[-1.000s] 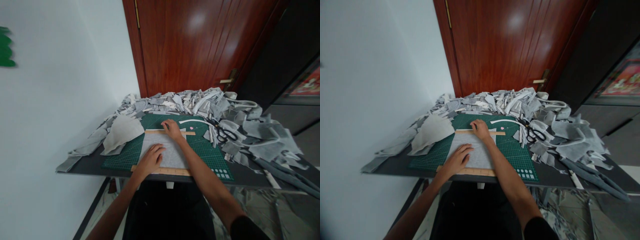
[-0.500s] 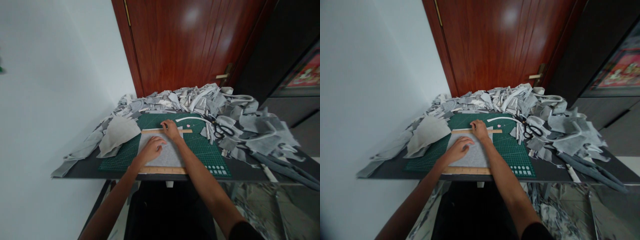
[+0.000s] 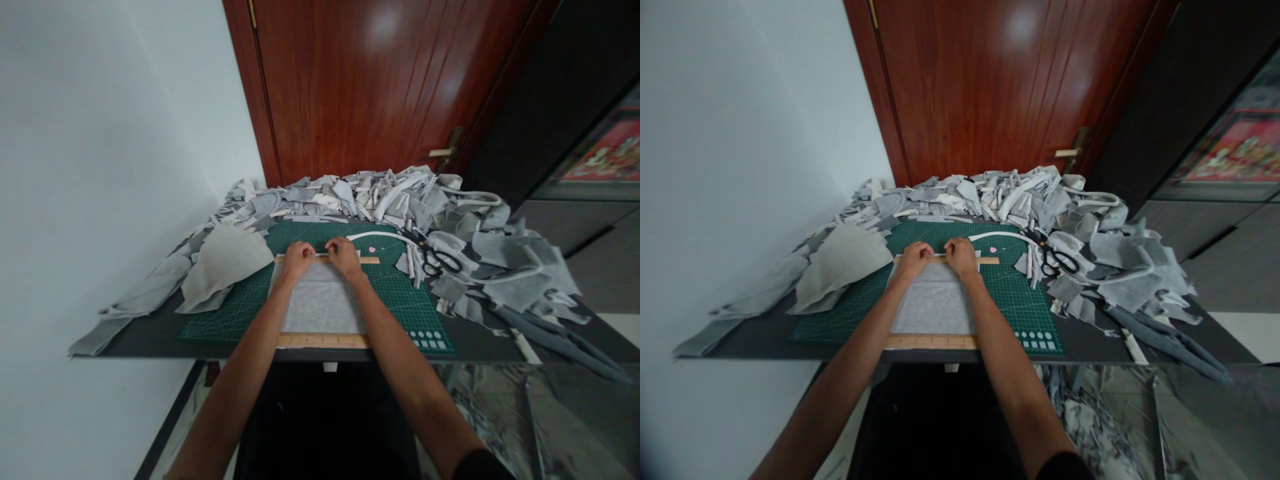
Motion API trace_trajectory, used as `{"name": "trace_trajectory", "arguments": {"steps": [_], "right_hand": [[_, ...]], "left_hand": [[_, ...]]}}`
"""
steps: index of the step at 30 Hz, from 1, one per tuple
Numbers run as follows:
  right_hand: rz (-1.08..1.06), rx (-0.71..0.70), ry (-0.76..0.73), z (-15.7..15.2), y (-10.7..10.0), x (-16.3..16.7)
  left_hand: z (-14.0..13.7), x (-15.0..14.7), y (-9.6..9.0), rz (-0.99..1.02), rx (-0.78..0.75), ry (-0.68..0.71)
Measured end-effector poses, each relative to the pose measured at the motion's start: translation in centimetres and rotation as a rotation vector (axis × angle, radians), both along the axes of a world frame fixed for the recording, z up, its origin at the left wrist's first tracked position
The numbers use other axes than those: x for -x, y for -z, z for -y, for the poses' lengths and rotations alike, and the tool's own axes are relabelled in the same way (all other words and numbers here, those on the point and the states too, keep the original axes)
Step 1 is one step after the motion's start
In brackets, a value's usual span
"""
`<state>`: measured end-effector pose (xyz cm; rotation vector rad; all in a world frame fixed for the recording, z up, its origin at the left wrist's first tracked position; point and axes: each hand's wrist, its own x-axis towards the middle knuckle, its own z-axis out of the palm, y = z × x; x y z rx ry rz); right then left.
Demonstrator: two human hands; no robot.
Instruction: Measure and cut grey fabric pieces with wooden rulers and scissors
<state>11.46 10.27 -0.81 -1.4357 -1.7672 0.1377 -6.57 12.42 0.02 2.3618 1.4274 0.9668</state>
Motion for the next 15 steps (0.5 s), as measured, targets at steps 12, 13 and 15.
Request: {"name": "trace_trajectory", "arguments": {"steps": [12,13,15], "right_hand": [[0.216,0.227,-0.054,1.2,-0.4,-0.4],[0.235,0.249,-0.028,1.3,-0.6,-0.5],[0.27,0.284,0.027,1.5,-0.9,-0.6]], "left_hand": [[-0.7,0.6,0.9,-0.119,0.055,0.052],[-0.7,0.7,0.9,-0.13,0.054,0.049],[-0.9,0.8,1.0,-0.149,0.053,0.046]]}}
